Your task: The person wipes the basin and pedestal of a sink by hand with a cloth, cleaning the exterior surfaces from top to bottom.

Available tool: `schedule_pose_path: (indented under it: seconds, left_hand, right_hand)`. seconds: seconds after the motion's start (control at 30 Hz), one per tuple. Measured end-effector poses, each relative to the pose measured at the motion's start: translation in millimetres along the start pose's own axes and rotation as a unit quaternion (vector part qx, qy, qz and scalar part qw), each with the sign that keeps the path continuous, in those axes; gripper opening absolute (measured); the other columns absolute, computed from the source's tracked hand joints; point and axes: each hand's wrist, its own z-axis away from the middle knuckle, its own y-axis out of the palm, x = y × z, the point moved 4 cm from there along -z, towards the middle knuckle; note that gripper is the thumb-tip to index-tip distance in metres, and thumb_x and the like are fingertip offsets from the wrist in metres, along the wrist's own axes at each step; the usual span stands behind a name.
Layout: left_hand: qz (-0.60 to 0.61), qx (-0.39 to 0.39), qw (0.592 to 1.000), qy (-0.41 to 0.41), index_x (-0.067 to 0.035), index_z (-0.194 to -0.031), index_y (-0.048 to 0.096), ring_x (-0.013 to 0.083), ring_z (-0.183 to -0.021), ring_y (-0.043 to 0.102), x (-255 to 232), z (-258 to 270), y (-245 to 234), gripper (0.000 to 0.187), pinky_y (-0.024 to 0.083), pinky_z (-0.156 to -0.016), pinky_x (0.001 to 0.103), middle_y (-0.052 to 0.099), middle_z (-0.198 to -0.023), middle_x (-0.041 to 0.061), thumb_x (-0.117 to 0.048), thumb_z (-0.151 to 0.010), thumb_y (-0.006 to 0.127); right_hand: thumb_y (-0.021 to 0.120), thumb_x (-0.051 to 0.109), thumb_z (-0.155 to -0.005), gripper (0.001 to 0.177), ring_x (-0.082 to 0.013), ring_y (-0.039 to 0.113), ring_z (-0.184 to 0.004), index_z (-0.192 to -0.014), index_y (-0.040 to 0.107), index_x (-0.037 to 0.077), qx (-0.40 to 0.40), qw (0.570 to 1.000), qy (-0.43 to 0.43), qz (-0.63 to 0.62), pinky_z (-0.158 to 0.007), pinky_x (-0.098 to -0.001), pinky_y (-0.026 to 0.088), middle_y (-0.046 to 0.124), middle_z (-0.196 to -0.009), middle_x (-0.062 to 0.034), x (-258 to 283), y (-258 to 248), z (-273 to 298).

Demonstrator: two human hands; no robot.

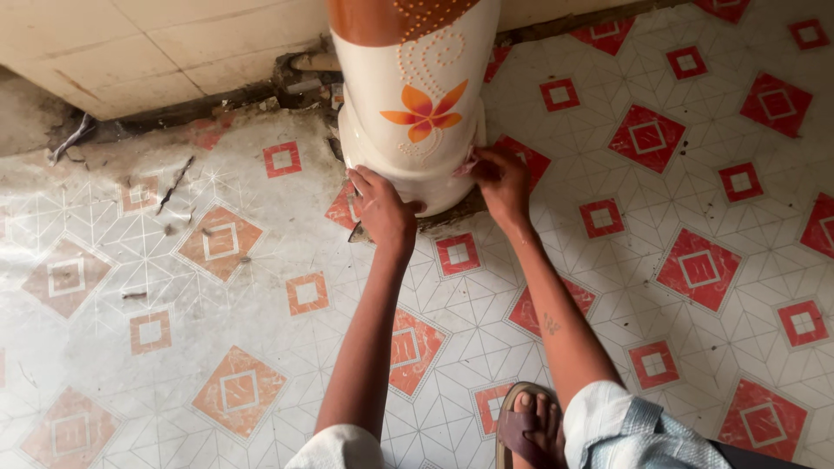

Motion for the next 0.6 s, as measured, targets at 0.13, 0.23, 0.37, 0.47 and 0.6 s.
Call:
schedule_pose_path:
  seconds: [0.13,0.23,0.37,0.47,0.6]
  left_hand:
    - [-0.005,-0.005,1.0,-0.001,0.01,-0.15,0.021,0.052,-0.126,0.052,-3.7,-1.2,-3.4,0.129,0.052,-0.096,0.048,0.024,-0.161,0.03,-0.012,-0.051,0.1]
    - [-0.014,-0.005,1.0,0.005,0.011,-0.148,0.023,0.053,-0.123,0.054,-7.1,-3.3,-5.4,0.128,0.052,-0.096,0.049,0.027,-0.159,0.032,-0.012,-0.049,0.101]
    - [-0.028,-0.012,0.999,0.018,0.01,-0.147,0.026,0.0541,-0.119,0.056,-7.8,-2.9,-7.8,0.126,0.052,-0.095,0.049,0.028,-0.159,0.032,-0.012,-0.048,0.101]
    - [-0.026,-0.008,1.0,0.012,0.011,-0.147,0.027,0.0539,-0.12,0.056,-7.5,-2.2,-8.3,0.125,0.053,-0.095,0.049,0.028,-0.159,0.032,-0.013,-0.049,0.101]
    - [-0.005,-0.007,1.0,0.017,0.01,-0.148,0.024,0.0544,-0.124,0.052,-4.1,-0.8,-7.4,0.126,0.051,-0.096,0.05,0.026,-0.16,0.031,-0.012,-0.051,0.1]
  right_hand:
    - [0.065,-0.013,-0.086,0.032,-0.0145,0.071,-0.087,-0.113,0.075,0.0,-0.013,0.999,0.032,-0.003,-0.079,-0.029,0.059,0.076,-0.1,-0.0091,-18.0,-1.2,-38.6]
    - [0.058,-0.012,-0.084,0.05,-0.0165,0.073,-0.085,-0.13,0.068,0.005,-0.007,1.0,-0.023,0.012,-0.077,-0.0306,0.058,0.077,-0.098,-0.009,-14.8,-3.0,-75.3]
    - [0.063,-0.009,-0.081,0.043,-0.0321,0.066,-0.082,-0.12,0.074,0.005,-0.013,0.96,-0.188,0.209,-0.073,-0.0434,0.055,0.067,-0.092,-0.0182,2.8,4.1,-112.7]
    - [0.076,0.006,-0.086,0.022,-0.0398,0.061,-0.08,-0.108,0.072,0.004,-0.027,0.948,-0.187,0.258,-0.068,-0.0502,0.05,0.062,-0.088,-0.0216,9.1,8.8,-96.9]
    - [0.066,0.001,-0.084,0.024,-0.039,0.059,-0.09,-0.107,0.071,0.006,-0.011,0.931,-0.092,0.352,-0.076,-0.0519,0.049,0.062,-0.093,-0.0191,26.2,13.6,-29.4]
